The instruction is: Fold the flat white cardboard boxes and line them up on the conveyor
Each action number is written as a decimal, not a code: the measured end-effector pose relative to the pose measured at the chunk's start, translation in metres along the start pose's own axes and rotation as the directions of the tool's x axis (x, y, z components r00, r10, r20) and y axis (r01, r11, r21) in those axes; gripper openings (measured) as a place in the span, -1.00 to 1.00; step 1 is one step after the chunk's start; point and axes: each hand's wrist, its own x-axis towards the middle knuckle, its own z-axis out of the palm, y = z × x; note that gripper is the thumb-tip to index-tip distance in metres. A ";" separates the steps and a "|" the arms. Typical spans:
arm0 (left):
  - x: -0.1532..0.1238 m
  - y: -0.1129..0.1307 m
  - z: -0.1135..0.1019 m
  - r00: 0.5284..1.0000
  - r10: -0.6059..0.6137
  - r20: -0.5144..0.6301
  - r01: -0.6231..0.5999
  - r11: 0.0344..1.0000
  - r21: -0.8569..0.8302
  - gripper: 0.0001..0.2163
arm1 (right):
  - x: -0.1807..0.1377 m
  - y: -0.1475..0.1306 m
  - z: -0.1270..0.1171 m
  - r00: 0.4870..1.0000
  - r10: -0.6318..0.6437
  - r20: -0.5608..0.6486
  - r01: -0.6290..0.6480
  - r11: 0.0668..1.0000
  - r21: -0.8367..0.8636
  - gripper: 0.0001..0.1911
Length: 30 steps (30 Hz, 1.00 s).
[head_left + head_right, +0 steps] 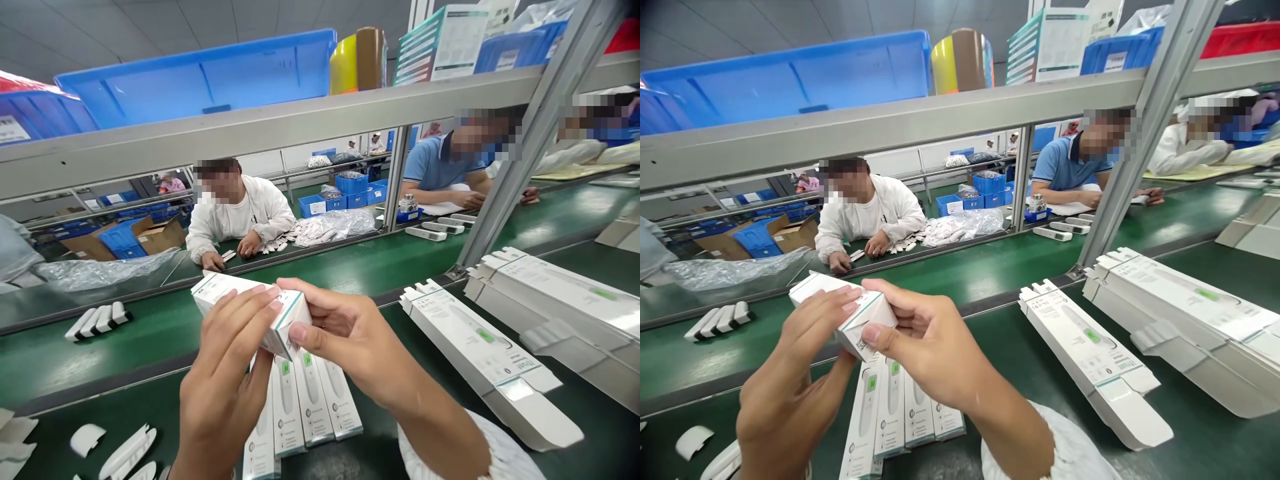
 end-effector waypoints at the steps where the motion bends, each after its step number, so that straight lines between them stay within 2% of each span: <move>1: 0.001 0.001 0.001 1.000 0.009 0.002 -0.009 1.000 0.010 -0.43 | 0.001 0.001 0.000 0.999 -0.012 -0.033 0.011 1.000 -0.022 -0.31; 4: 0.002 0.004 0.006 1.000 0.007 -0.002 -0.007 1.000 0.017 -0.49 | 0.004 0.004 0.003 0.990 -0.055 -0.128 0.043 0.994 -0.096 -0.34; 7: 0.000 0.003 0.009 1.000 -0.016 -0.001 0.016 1.000 0.008 -0.52 | 0.004 0.003 0.003 0.984 -0.063 -0.165 0.037 0.987 -0.156 -0.29; 11: -0.003 -0.002 0.010 0.997 -0.074 -0.003 0.073 0.997 -0.032 -0.50 | 0.002 -0.002 -0.003 0.998 -0.042 -0.037 0.034 0.978 -0.205 -0.41; 13: -0.003 -0.002 0.011 0.997 -0.073 -0.006 0.073 0.997 -0.039 -0.50 | 0.002 -0.002 -0.004 0.999 -0.048 -0.023 0.042 0.978 -0.205 -0.49; 17: -0.002 0.003 0.015 0.998 -0.066 0.002 0.066 0.997 -0.034 -0.48 | 0.003 0.004 0.000 0.986 -0.076 -0.149 0.041 0.972 -0.230 -0.45; 19: -0.003 0.003 0.017 0.998 -0.069 0.002 0.069 0.997 -0.039 -0.48 | 0.004 0.007 0.000 0.983 -0.087 -0.164 0.043 0.966 -0.254 -0.45; 21: -0.003 0.001 0.016 0.998 -0.070 -0.007 0.069 0.996 -0.049 -0.46 | 0.006 0.006 -0.004 0.987 -0.092 -0.135 0.056 0.966 -0.253 -0.45; 24: -0.002 -0.004 0.010 0.997 -0.077 0.000 0.077 0.994 -0.078 -0.42 | 0.004 -0.004 -0.017 0.996 -0.082 0.022 0.085 0.968 -0.235 -0.45; 27: 0.001 -0.002 0.001 0.990 -0.083 0.118 0.092 0.993 -0.074 -0.36 | -0.011 -0.013 -0.026 0.981 -0.057 0.184 0.100 0.967 -0.234 -0.35; 30: -0.007 0.009 0.000 0.943 -0.006 0.333 0.020 0.999 -0.036 -0.31 | -0.042 -0.009 -0.030 0.977 -0.107 0.183 0.175 0.894 -0.413 -0.11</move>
